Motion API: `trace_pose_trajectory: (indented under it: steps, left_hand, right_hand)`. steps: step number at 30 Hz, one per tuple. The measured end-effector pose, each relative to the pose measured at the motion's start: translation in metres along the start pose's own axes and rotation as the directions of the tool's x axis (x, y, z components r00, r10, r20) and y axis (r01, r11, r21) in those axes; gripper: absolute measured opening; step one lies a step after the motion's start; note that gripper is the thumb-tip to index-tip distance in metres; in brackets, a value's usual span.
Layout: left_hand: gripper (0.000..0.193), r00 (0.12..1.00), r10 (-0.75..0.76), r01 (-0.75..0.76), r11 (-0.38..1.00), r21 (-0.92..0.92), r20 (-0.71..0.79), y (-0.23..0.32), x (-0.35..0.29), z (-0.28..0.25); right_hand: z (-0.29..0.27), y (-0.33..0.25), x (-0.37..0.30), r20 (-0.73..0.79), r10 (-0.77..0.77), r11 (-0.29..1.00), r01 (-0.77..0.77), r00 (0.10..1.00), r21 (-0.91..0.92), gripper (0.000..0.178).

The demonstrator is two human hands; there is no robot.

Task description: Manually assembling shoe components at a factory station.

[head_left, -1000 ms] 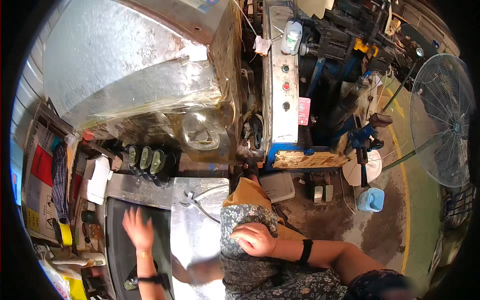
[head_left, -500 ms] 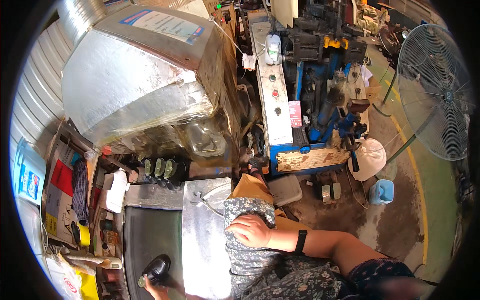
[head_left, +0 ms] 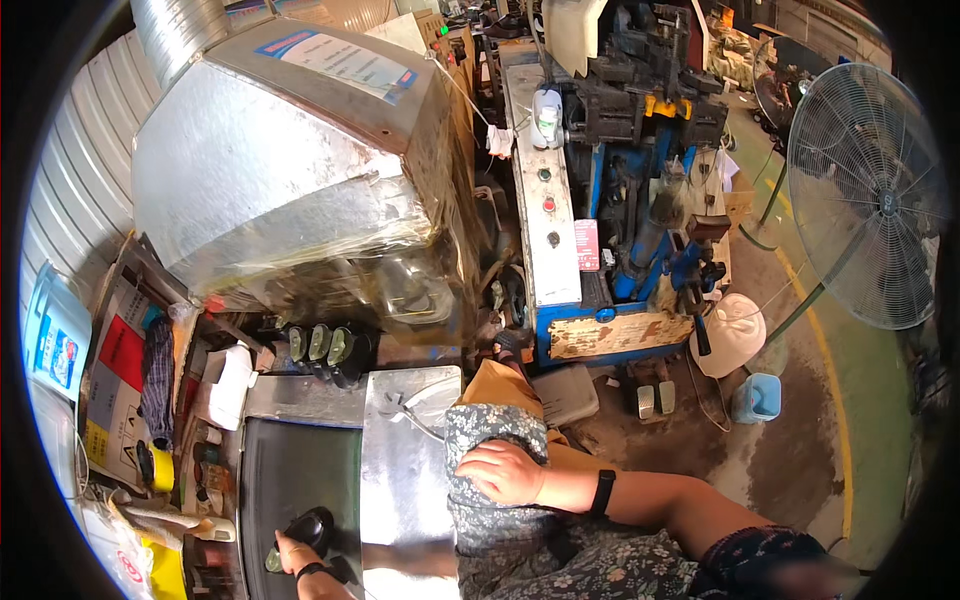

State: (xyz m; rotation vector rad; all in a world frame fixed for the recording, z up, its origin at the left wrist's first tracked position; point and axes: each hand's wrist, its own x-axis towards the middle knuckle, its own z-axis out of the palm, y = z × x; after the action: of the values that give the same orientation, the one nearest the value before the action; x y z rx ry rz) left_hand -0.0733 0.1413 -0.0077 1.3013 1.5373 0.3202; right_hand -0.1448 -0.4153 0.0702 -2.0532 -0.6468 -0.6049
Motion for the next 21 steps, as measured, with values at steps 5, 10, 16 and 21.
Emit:
trace_pose_trajectory:
  steps: [5, 10, 16, 21]
  left_hand:
    - [0.074, 0.990, 0.143, -0.139, 0.983, -0.122, 0.021, -0.012, 0.041, -0.033]
    - [0.063, 0.647, 0.564, -0.497, 0.822, -0.277, 0.514, -0.056, -0.054, -0.062]
    - [0.063, 0.363, 0.581, -0.181, 0.811, -0.557, 0.729, -0.134, -0.209, -0.084]
    - [0.075, -0.136, 0.526, 0.327, 0.824, -0.463, 0.840, -0.088, -0.401, -0.008]
  right_hand:
    - [0.012, 0.001, 0.008, -0.030, -0.053, 0.998, 0.054, 0.998, 0.044, 0.018]
    - [0.003, 0.015, 0.002, -0.036, 0.003, 1.000, -0.003, 0.999, 0.015, 0.017]
    - [0.003, -0.014, 0.022, 0.136, 0.121, 0.960, -0.151, 0.983, 0.235, 0.031]
    - [-0.038, -0.069, 0.085, 0.375, 0.110, 0.765, -0.319, 0.920, 0.560, 0.060]
